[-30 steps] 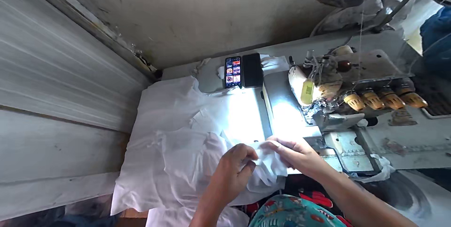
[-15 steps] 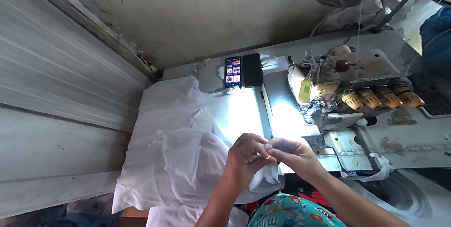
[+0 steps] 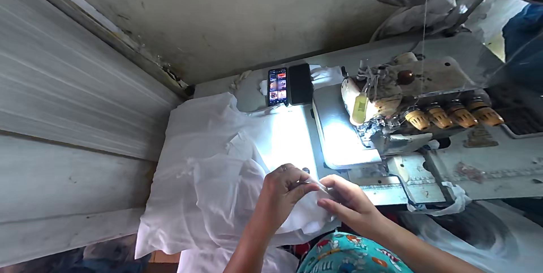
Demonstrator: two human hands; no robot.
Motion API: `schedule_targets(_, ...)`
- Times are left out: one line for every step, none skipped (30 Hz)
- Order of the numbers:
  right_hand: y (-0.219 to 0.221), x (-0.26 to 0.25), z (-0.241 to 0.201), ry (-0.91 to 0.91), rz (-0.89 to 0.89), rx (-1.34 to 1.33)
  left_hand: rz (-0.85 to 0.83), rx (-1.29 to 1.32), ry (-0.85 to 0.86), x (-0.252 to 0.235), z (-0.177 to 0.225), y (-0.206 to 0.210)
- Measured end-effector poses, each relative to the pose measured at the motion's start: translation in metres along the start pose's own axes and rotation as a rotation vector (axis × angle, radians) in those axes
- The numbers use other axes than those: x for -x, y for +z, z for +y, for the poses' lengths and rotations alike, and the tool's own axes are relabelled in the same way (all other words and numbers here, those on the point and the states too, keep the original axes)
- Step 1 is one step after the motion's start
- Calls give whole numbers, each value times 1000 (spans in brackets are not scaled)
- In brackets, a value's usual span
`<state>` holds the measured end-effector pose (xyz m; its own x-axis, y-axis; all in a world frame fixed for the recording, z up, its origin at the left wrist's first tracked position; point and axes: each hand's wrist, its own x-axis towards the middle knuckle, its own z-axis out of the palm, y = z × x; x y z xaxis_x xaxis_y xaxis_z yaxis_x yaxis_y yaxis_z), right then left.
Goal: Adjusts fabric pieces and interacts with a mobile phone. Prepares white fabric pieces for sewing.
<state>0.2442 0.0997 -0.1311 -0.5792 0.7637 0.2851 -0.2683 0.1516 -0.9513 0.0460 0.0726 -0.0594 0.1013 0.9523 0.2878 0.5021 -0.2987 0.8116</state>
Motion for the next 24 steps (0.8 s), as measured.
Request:
schedule_targets(-1,-2,0,-12,7,-21,-11,12,5,0,1,-4)
schedule_targets(-1,-3,1,-25,12,-31,-12,15,9,1,3,-6)
schedule_targets(0,-4,2,-38,13,-35,-5,10,16,1,4,-7)
schedule_targets(0,-4,2,-50,12,-38,6,4,27,2,5,-8)
schedule_targets(1,-5,3,-63,3,-36,24,-1,43,3,4,-7)
schedule_targets(1,-6,2,-73,-7,-28,45,6,54,3,3,-7)
schedule_targets(0,-7,2,-77,-18,-23,57,23,55,3,0,-8)
schedule_targets(-1,-8,1,-72,-29,-28,58,49,47,2,-2,-9)
schedule_targets(-2,-9,0,-57,-46,-46,48,84,37,0,-4,-11)
schedule_targets(-4,-10,-2,-33,-75,-76,34,123,30,-2,-7,-12)
schedule_targets(-7,-11,-3,-3,-117,-112,21,150,27,-4,-9,-14)
schedule_targets(-9,-12,-3,29,-156,-146,12,167,32,-6,-12,-15)
schedule_targets(-12,-12,-2,56,-191,-167,13,172,45,-8,-14,-16)
schedule_targets(-14,-11,-1,82,-218,-178,26,169,60,-10,-16,-16)
schedule_targets(-16,-10,2,111,-229,-179,43,162,68,-12,-18,-17)
schedule_targets(-18,-9,5,140,-218,-174,55,149,68,-14,-20,-17)
schedule_targets(-19,-8,8,163,-179,-165,58,122,54,-17,-22,-17)
schedule_targets(-20,-7,12,176,-120,-148,58,75,28,-22,-25,-16)
schedule_targets(-21,-8,16,174,-54,-121,55,-5,-7,-29,-29,-15)
schedule_targets(-22,-9,21,154,4,-82,47,-110,-44,-37,-36,-14)
schedule_targets(-23,-10,28,122,37,-24,30,-202,-78,-47,-48,-13)
schedule_targets(-24,-9,37,96,45,52,7,-271,-119,-58,-62,-14)
schedule_targets(-26,-8,47,85,28,141,5,-320,-159,-71,-78,-15)
schedule_targets(-27,-6,58,93,-2,235,27,-356,-200,-84,-93,-15)
